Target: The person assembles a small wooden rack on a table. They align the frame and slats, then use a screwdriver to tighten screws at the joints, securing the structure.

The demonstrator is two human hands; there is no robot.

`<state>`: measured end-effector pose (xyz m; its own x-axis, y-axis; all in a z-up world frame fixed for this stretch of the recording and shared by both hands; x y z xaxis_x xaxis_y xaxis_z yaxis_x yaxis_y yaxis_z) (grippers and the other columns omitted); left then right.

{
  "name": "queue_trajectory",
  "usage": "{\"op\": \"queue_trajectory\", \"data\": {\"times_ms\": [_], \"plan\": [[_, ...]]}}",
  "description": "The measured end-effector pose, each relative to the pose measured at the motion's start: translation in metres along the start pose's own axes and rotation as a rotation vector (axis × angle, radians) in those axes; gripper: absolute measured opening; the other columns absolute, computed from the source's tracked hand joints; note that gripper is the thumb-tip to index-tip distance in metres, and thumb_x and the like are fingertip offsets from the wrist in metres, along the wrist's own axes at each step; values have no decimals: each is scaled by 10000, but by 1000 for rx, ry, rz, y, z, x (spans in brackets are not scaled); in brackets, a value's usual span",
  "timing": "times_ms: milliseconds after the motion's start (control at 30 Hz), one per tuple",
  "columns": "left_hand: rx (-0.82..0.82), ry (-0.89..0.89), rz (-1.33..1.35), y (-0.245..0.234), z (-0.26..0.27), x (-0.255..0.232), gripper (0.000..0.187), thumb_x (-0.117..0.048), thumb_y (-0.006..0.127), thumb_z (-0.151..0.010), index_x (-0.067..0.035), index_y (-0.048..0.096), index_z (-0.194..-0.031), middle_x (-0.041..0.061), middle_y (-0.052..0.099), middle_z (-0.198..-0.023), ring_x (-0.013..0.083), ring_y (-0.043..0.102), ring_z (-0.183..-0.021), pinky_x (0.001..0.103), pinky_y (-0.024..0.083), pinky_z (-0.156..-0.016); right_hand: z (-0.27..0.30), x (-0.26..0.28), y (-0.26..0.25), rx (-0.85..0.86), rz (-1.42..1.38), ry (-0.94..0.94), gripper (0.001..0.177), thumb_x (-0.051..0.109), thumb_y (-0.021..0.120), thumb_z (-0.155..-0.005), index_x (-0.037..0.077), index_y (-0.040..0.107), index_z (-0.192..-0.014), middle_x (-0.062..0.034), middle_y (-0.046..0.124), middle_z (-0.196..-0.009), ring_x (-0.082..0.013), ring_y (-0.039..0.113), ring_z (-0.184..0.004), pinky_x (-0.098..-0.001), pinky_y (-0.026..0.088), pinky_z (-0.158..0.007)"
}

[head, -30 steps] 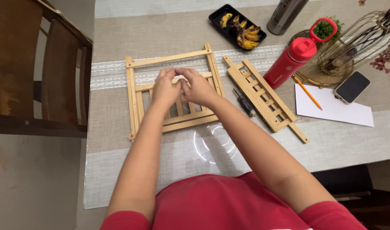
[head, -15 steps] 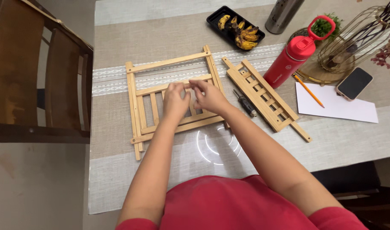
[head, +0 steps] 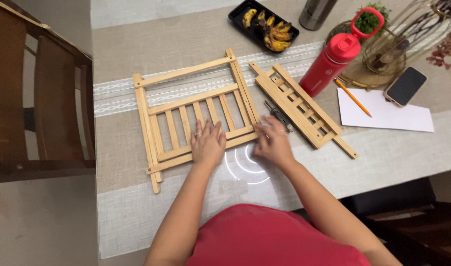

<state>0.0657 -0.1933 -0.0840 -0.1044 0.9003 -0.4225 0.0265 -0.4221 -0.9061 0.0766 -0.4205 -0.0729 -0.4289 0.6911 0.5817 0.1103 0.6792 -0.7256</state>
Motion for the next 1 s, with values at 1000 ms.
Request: {"op": "queue_trajectory", "data": {"times_ms": [1000], "plan": [[21,47,-17,-7,25,-2,481,-405,434,-1006,-244,587,-1432,99,428,-1584,354,236,-1533,561,190,-1214,15,-65,-70,103,-700,764,318,155,598,-1027,35,652,-1316,-82,663,-947,-113,590,-731,-238,501,-588]]}}
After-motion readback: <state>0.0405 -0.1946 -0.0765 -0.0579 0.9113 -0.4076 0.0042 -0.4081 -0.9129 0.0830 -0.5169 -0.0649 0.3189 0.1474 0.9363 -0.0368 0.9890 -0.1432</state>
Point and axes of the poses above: each hand's wrist, its own z-axis away from the middle knuckle, its own y-axis out of the palm, x = y × z, the point moved 4 cm from there along -z, towards the middle knuckle
